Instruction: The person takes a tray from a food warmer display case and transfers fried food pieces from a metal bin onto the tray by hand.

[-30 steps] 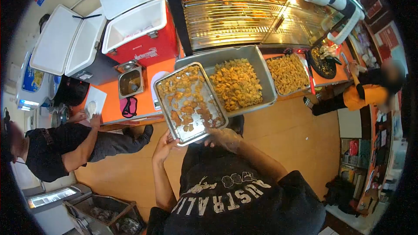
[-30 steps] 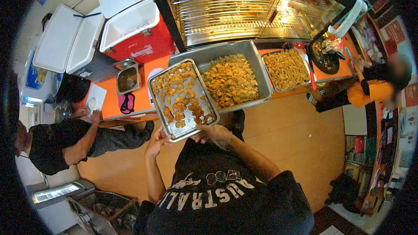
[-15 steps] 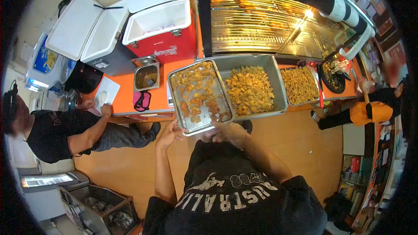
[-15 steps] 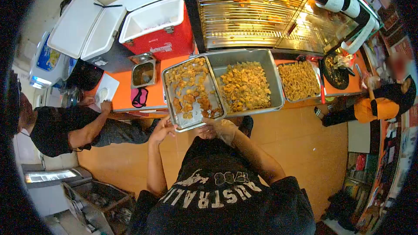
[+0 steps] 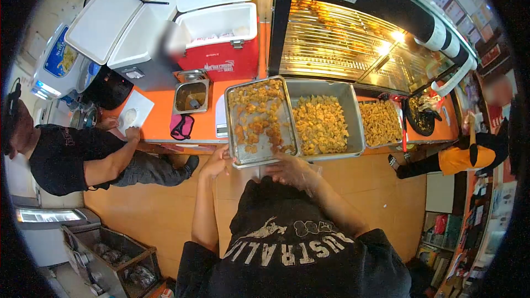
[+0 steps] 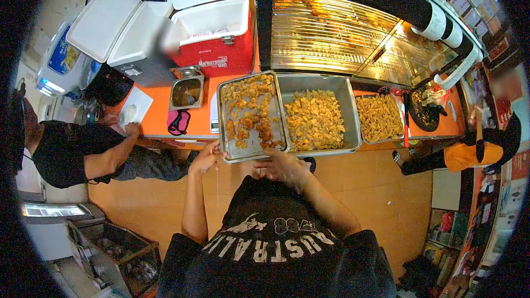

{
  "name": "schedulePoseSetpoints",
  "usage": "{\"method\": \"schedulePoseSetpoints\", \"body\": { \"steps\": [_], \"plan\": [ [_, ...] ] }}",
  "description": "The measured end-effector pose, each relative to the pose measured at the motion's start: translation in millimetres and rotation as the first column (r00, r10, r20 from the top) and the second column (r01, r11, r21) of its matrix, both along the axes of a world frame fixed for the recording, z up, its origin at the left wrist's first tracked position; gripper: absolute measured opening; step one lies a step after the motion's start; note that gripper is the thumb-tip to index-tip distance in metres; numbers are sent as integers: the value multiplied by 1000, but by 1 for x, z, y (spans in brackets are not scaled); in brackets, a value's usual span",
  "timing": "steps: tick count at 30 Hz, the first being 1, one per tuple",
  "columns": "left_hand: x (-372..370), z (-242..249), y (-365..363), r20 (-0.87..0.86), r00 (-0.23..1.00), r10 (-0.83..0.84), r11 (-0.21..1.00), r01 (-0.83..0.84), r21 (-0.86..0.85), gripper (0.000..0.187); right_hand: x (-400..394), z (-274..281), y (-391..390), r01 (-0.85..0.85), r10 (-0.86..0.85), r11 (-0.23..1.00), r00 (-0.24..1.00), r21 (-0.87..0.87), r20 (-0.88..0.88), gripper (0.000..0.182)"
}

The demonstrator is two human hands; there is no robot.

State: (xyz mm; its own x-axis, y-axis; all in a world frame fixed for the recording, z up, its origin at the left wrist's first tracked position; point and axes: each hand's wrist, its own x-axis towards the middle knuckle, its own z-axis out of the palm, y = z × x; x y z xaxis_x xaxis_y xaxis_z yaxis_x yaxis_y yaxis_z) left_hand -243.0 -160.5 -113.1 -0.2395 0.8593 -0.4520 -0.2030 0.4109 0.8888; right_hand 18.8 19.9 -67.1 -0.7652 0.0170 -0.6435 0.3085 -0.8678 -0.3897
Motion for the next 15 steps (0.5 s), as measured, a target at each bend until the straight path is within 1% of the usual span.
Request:
{"method": "schedulePoseSetpoints", "body": {
  "steps": [1, 2, 3, 4, 5, 6, 7, 8, 9, 10, 11, 12, 13, 14, 15],
  "plan": [
    [4, 10, 1, -8, 1000, 2, 999, -2, -33, 62, 2, 1, 3, -48, 47, 999, 997, 11, 59, 48],
    [7, 19, 1, -17, 1000, 5, 998, -6, -65, 66, 6, 3, 5, -50, 49, 999, 997, 9, 62, 48],
    [9, 24, 1, -15, 1000, 5, 998, -6, -66, 66, 11, 15, 6, -75, 57, 986, 990, 148, 127, 48],
    [12, 28, 1, -2, 999, 53, 998, -53, -38, 70, 17, 24, 9, -106, 52, 954, 980, 282, 193, 48],
    [15, 28, 2, 13, 995, 99, 995, -98, -11, 74, 23, 28, 13, -103, 48, 954, 979, 281, 197, 48],
    [13, 25, 2, 15, 995, 94, 996, -94, -6, 74, 29, 32, 21, -208, 120, 923, 955, 325, 271, 44],
    [9, 21, 2, 1, 995, 95, 995, -95, 10, 78, 37, 35, 32, -311, 182, 879, 920, 361, 348, 41],
    [11, 16, 0, -8, 995, 95, 995, -95, 18, 82, 56, 9, 51, -307, 175, 882, 919, 359, 354, 41],
    [15, 29, 1, -21, 994, 107, 994, -108, -15, 83, 76, -34, 82, -134, 82, 949, 979, 284, 186, 38],
    [16, 30, 4, -19, 994, 106, 994, -106, -12, 83, 85, -57, 100, 29, -33, 984, 999, 173, 22, 36],
    [17, 31, 3, -16, 995, 100, 995, -100, -1, 83, 81, -27, 106, -91, -59, 852, 962, 516, 266, 33],
    [16, 32, 3, -17, 995, 94, 996, -94, 13, 84, 70, 10, 118, -281, -170, 603, 869, 747, 464, 31],
    [17, 30, 2, -20, 996, 91, 996, -91, 5, 84, 62, 12, 137, -492, -151, 368, 806, 789, 573, 40],
    [16, 27, 1, -50, 995, 87, 996, -89, -24, 83, 63, 13, 151, -661, -165, 101, 726, 743, 668, 51],
    [14, 23, 0, -84, 993, 88, 995, -92, -48, 82, 67, -7, 159, -656, -160, 100, 732, 748, 663, 51]
  ]
}}
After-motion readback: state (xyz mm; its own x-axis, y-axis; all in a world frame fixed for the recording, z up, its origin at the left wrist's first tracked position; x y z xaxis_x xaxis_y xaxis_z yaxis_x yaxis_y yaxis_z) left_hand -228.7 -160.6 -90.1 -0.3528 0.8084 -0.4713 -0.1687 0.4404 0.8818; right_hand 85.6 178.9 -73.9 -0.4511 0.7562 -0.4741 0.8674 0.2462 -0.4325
